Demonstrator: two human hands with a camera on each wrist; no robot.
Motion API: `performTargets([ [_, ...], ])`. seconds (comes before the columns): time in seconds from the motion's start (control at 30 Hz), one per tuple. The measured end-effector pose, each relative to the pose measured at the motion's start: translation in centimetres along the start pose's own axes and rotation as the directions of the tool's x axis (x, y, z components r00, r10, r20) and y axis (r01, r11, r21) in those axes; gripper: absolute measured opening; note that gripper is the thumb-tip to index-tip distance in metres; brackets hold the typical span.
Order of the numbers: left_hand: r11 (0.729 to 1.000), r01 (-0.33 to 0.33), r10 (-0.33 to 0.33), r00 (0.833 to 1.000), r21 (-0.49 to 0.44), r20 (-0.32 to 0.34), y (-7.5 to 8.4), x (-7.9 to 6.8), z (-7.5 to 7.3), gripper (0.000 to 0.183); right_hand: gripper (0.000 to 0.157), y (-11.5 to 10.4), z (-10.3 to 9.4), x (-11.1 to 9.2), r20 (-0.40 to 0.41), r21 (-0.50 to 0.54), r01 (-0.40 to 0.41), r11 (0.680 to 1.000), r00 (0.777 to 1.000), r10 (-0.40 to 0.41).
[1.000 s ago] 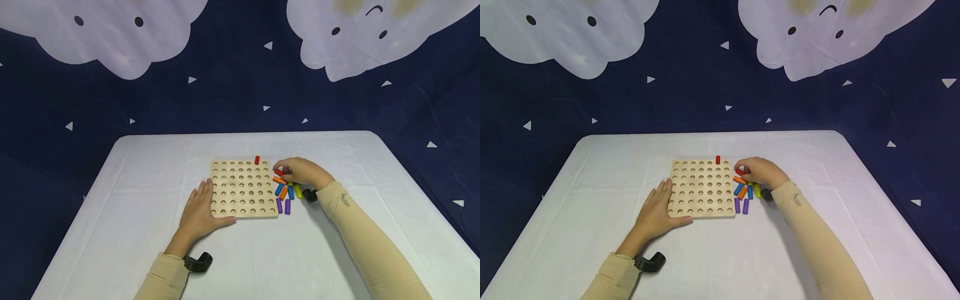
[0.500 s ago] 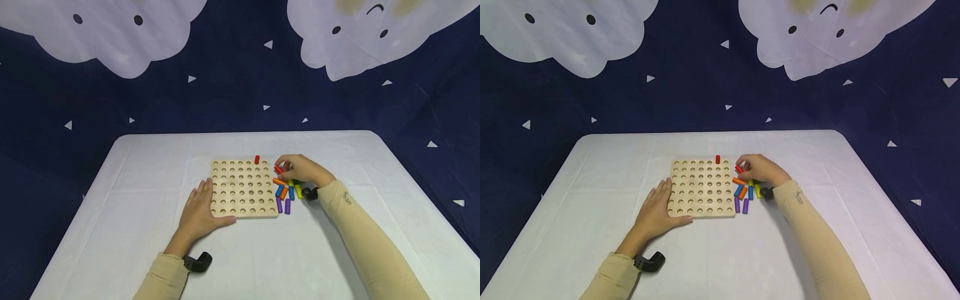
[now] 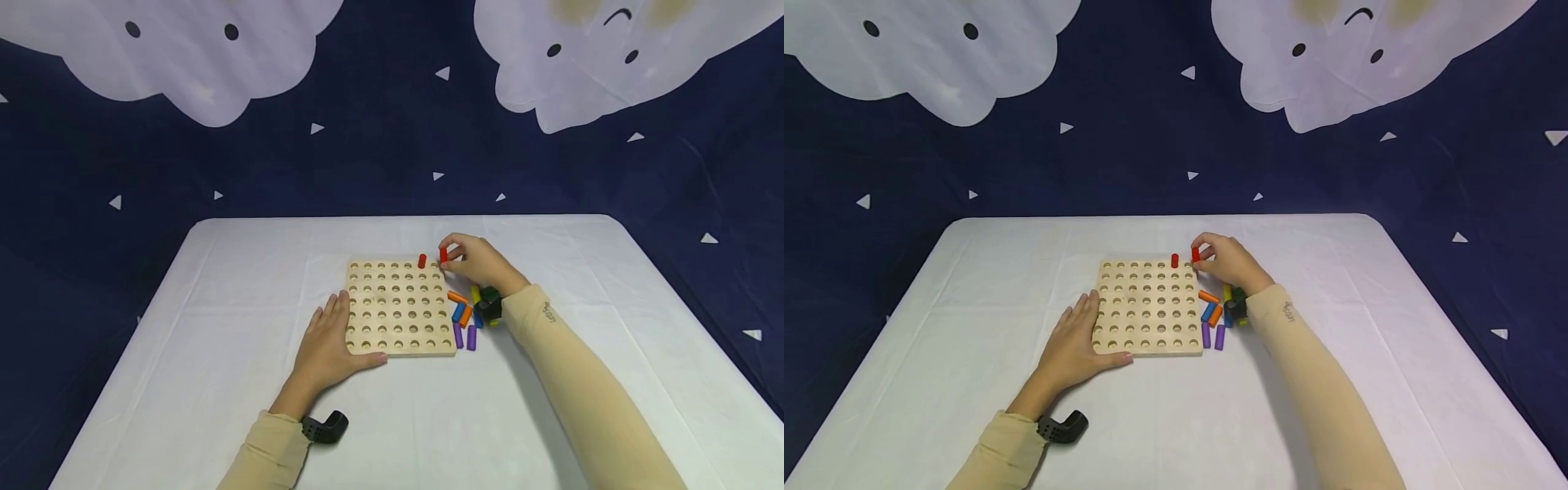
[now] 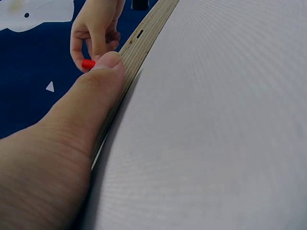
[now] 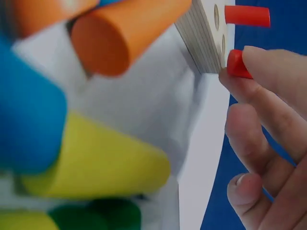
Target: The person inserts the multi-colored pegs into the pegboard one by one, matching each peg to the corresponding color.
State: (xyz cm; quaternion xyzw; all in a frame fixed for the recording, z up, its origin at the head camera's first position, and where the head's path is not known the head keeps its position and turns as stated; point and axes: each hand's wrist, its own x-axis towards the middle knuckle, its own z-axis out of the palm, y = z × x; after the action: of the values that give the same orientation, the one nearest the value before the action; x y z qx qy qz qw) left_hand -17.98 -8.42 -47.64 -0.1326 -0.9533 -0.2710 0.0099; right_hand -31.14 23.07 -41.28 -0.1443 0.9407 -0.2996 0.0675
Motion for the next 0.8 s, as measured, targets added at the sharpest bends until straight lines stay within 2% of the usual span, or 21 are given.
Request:
performTargets([
  [0.17,1.0,-0.003,0.003,1.0,0.006,0.0,-0.1,0.1,0.1,0.143,0.033,-0.6,0.4,0.3,-0.049,0.004,0.003,1.0,0.999,-0.003],
  [0.4,1.0,-0.004,0.004,1.0,0.005,-0.007,-0.2,0.1,0.2,0.143,0.034,-1.5,0.7,0.4,-0.04,-0.028,0.042,0.999,0.998,-0.043],
  [0.57,1.0,-0.004,0.004,1.0,0.006,-0.008,-0.2,0.2,0.3,0.143,0.032,-1.4,0.9,0.5,-0.049,-0.044,0.036,0.998,0.998,-0.038],
  [0.8,1.0,-0.004,0.004,1.0,0.012,-0.011,-0.2,0.2,0.3,0.143,0.029,-1.1,1.2,0.7,-0.069,-0.071,0.071,0.995,0.995,-0.076],
])
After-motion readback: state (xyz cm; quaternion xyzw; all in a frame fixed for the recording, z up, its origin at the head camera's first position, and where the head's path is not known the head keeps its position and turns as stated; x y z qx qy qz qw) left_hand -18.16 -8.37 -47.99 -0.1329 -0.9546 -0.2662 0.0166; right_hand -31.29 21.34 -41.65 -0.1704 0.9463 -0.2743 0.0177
